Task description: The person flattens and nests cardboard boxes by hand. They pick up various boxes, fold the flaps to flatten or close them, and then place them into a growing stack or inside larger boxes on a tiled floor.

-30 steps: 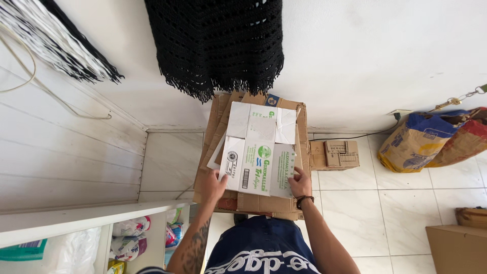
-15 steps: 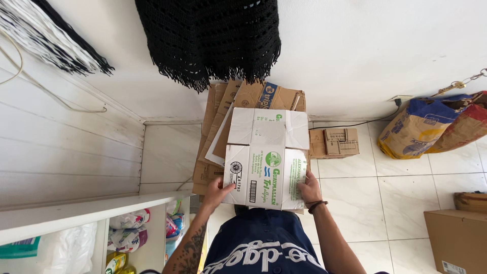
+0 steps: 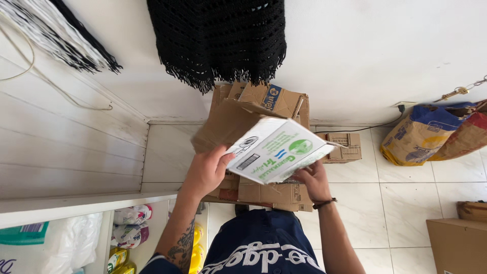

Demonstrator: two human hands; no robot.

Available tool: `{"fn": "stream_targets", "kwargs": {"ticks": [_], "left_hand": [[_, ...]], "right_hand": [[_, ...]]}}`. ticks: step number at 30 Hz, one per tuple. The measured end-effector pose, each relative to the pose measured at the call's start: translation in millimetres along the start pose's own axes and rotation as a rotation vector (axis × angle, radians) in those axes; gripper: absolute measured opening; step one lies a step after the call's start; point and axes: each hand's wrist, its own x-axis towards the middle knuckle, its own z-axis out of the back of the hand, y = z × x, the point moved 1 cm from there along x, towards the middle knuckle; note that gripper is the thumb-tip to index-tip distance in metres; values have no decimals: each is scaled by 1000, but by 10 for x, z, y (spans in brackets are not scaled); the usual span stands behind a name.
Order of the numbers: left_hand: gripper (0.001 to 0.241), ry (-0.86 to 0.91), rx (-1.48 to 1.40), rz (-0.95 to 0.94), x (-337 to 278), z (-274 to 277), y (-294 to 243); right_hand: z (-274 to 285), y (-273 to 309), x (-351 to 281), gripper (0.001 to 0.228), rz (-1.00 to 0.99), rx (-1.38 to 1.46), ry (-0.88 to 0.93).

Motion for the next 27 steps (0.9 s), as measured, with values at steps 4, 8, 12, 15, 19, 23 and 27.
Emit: {"fn": "stream_targets", "kwargs": {"ticks": [4, 8, 12, 15, 19, 23, 27], "left_hand": [[19, 29, 5, -145, 46, 315, -588], [7, 119, 219, -228, 56, 304, -1068], [32, 251, 262, -246, 133, -409, -814], [53, 393, 279, -245, 33, -1034, -538], [69, 490, 265, -307, -185, -1342, -340], [45, 562, 266, -289, -168, -1020, -377], [28, 516, 206, -344, -109, -786, -250]], "right_hand": [[-62, 358, -48, 68, 118, -29, -40], [-192, 542, -47, 79, 74, -149, -141], [-434, 704, -325, 97, -57, -410, -222], [-469, 602, -482, 110, 52, -358, -136], [-379, 542, -497, 114, 110, -413, -215], [-69, 390, -409, 100, 660, -567, -140], [-75, 465, -398, 55, 872, -694, 22]]}}
